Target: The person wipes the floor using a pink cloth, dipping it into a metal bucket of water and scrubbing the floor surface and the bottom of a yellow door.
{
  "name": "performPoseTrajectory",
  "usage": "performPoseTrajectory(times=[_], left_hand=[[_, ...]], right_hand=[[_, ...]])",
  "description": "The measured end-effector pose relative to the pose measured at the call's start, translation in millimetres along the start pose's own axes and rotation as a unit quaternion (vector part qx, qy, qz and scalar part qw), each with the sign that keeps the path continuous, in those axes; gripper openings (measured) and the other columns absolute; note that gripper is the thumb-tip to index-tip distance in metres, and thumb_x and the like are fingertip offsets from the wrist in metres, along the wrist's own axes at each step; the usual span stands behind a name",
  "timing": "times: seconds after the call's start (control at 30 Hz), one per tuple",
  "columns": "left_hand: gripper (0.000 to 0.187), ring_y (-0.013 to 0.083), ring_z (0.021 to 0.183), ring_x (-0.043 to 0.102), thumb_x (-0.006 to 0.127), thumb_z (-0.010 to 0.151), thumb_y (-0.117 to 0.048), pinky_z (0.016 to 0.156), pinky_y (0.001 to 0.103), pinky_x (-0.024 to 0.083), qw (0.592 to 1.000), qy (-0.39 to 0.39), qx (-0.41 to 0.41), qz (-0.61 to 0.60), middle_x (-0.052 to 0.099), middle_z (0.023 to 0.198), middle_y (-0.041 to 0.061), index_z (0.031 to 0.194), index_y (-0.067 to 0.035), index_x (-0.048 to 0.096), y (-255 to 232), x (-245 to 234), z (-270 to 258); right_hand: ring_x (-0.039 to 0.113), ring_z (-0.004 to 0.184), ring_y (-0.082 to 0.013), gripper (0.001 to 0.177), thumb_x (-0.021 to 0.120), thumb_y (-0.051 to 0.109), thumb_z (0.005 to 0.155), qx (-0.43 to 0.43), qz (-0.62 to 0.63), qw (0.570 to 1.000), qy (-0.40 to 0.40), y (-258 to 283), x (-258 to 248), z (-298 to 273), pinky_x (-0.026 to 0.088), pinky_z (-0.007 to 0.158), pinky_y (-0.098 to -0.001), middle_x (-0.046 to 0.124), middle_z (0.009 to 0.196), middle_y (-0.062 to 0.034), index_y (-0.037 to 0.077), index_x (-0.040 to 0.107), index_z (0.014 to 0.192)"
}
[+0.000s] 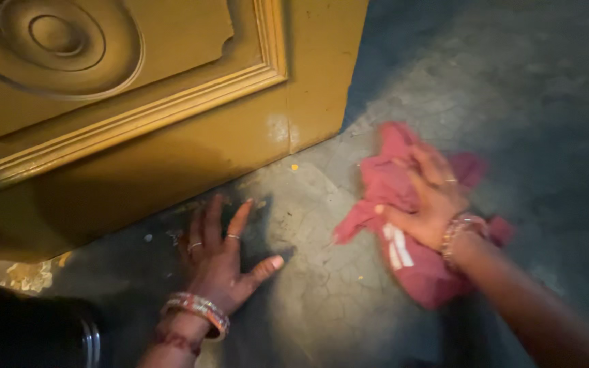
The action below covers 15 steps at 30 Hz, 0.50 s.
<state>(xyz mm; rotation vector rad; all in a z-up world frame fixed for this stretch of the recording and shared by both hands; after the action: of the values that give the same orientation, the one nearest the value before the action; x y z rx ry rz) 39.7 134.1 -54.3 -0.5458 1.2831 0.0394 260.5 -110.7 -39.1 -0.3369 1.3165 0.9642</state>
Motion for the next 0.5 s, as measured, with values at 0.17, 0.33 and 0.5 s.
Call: performPoseTrajectory(times=[0.17,0.33,0.5], left_hand=[[0.13,0.0457,0.147,0.009,0.074,0.05,-0.086,0.112,0.071,0.005,0.992,0.094,-0.073,0.042,0.015,0.166,0.018,0.16,-0.035,0.025,4.9,20.3,5.8],[0.122,0.0453,0.151,0.01,0.074,0.056,-0.084,0.112,0.071,0.003,0.993,0.079,-0.072,0.045,0.018,0.165,0.017,0.157,-0.032,0.027,-2.5,14.9,3.7],[0.11,0.0422,0.144,0.025,0.071,0.066,-0.076,0.111,0.07,0.012,0.999,-0.022,-0.03,0.026,0.034,0.154,0.018,0.155,-0.025,0.033,-7.1,-0.4,0.8]], right_hand=[[0.021,0.146,-0.0543,0.095,0.076,0.058,0.069,0.001,-0.072,0.997,-0.022,-11.4,-1.0,-4.9,0.027,0.116,-0.06,0.027,0.162,-0.0234,0.014,0.046,0.147],[0.023,0.147,-0.053,0.099,0.075,0.061,0.068,-0.075,-0.063,0.995,0.007,33.0,7.9,4.1,0.028,0.116,-0.0606,0.032,0.157,-0.0216,0.02,0.041,0.152],[0.024,0.147,-0.0472,0.099,0.079,0.064,0.064,-0.207,0.007,0.972,0.107,136.7,46.2,18.7,0.021,0.114,-0.0643,0.036,0.155,-0.0225,0.021,0.047,0.147]])
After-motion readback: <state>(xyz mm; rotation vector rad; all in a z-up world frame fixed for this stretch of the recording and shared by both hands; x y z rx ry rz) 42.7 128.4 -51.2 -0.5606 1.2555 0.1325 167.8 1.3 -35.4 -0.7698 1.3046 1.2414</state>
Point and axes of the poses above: each hand's wrist, its own z-axis towards the middle knuckle, its own x-axis out of the palm, y = z × x, the point moved 10 cm from there along z, towards the middle knuckle
